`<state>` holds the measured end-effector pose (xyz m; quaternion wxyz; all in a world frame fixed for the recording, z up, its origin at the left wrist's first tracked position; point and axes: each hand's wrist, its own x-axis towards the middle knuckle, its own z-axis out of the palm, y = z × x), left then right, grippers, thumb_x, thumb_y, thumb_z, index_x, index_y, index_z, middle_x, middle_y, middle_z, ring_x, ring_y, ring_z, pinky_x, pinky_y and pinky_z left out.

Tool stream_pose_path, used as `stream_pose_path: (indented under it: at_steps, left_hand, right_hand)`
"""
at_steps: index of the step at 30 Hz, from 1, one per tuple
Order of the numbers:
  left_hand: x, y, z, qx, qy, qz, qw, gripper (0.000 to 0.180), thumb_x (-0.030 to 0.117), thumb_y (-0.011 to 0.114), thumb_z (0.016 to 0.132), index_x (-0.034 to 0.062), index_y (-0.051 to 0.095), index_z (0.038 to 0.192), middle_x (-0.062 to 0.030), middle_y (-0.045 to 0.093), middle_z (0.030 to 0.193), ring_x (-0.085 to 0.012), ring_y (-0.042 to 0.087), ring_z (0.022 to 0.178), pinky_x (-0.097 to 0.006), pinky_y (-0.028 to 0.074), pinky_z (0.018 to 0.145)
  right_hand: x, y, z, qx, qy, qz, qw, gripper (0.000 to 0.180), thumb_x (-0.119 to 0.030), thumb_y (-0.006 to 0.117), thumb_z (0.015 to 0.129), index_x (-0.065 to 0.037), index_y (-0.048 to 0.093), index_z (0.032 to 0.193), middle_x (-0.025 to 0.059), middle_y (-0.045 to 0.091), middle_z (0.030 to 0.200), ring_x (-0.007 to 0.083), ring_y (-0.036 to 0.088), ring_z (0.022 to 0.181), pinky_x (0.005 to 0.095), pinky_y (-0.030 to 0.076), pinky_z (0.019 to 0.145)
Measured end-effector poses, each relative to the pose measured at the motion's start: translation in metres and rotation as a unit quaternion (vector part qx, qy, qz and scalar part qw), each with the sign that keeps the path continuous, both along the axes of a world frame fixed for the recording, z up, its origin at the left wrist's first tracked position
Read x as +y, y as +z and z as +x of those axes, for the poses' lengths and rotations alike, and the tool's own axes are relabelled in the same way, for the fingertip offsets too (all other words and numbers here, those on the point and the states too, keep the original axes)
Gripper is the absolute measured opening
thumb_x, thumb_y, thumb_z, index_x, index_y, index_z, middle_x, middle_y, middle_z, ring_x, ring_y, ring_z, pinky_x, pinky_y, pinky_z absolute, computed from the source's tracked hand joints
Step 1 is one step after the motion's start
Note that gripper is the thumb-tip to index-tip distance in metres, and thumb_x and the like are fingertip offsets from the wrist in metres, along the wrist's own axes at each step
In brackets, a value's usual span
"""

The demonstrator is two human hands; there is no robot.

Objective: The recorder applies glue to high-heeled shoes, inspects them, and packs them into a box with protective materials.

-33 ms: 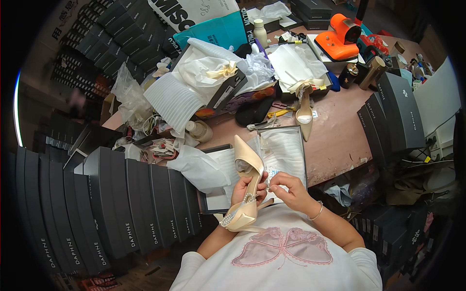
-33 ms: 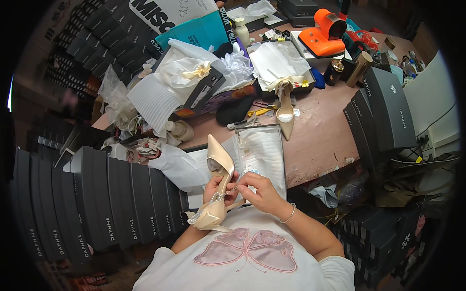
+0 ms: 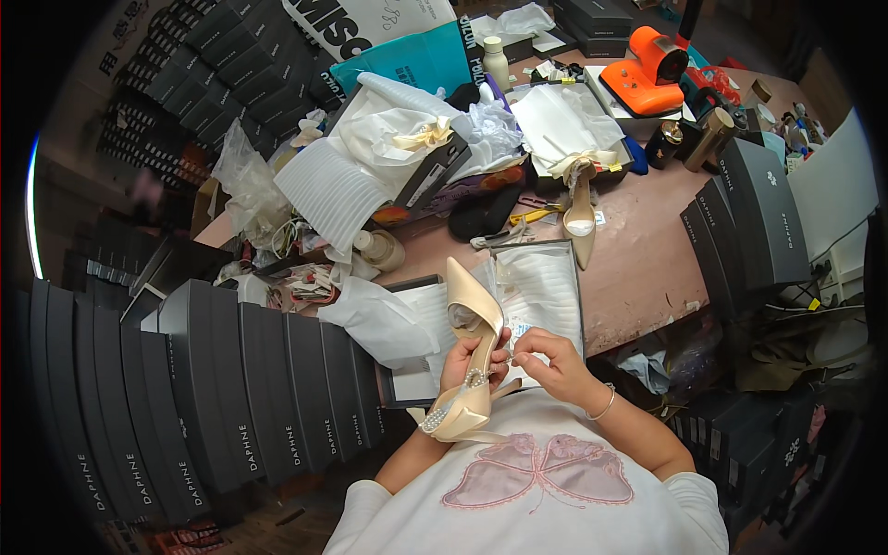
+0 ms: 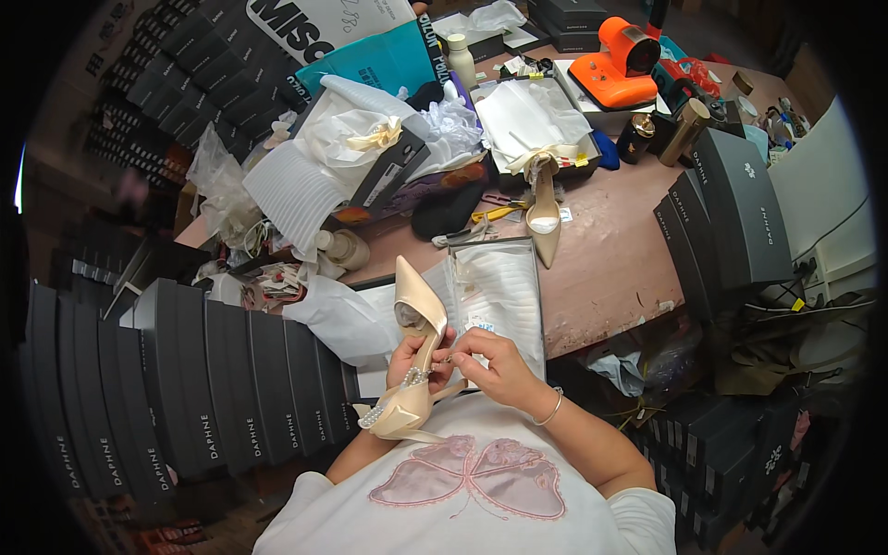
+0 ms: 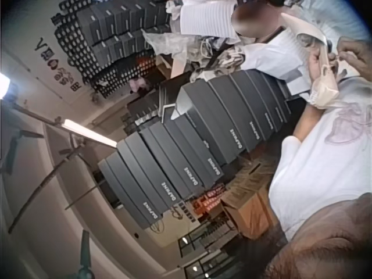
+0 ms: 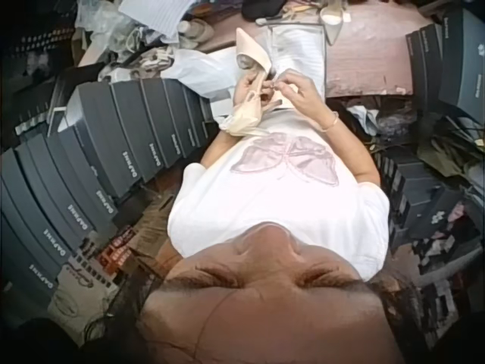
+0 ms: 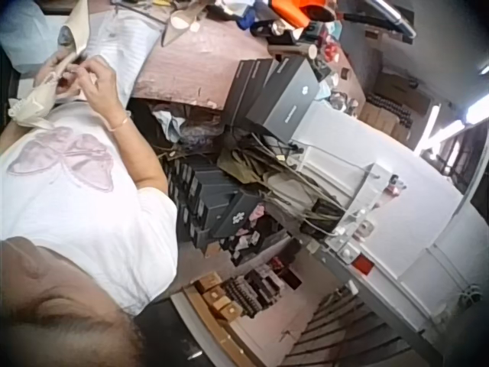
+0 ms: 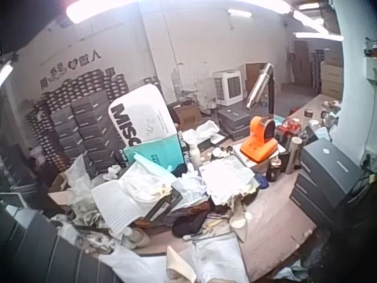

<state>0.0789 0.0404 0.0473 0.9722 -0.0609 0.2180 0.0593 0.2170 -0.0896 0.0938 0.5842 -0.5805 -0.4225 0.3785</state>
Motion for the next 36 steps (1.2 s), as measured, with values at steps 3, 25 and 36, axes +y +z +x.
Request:
stream_pose_path:
  at_steps: [3, 25, 36]
  left_hand:
    - [0.001, 0.005, -0.001, 0.022, -0.018, 0.043, 0.999, 0.046, 0.023, 0.044, 0.090, -0.0073, 0.044, 0.124, -0.0181, 0.059, 0.105, -0.0224, 0.060, 0.085, -0.030, 0.054, 0.069]
    - [-0.031, 0.002, -0.009, 0.178, -0.018, 0.180, 0.967, 0.076, 0.071, 0.019, 0.090, 0.0120, 0.036, 0.134, -0.0081, 0.053, 0.118, -0.0214, 0.057, 0.102, -0.037, 0.050, 0.082]
    - [-0.055, -0.013, 0.013, 0.267, 0.100, 0.185, 0.940, 0.077, 0.069, 0.022, 0.091, 0.0075, 0.038, 0.134, -0.0109, 0.054, 0.121, -0.0234, 0.055, 0.104, -0.038, 0.046, 0.090]
  right_hand:
    - [-0.001, -0.005, 0.004, -0.032, -0.001, -0.042, 0.999, 0.010, -0.007, 0.056, 0.086, 0.002, 0.060, 0.083, 0.0094, 0.060, 0.081, 0.0172, 0.056, 0.076, 0.0288, 0.045, 0.070]
    - [0.062, -0.064, -0.014, -0.521, -0.004, 0.039, 0.852, 0.016, -0.015, 0.057, 0.076, -0.013, 0.057, 0.092, -0.0002, 0.055, 0.083, 0.0154, 0.055, 0.082, 0.0313, 0.036, 0.074]
    - [0.025, -0.075, 0.013, -0.283, 0.056, -0.065, 0.955, 0.025, -0.017, 0.070, 0.071, -0.007, 0.059, 0.090, 0.0070, 0.059, 0.072, 0.0283, 0.059, 0.064, 0.0365, 0.049, 0.060]
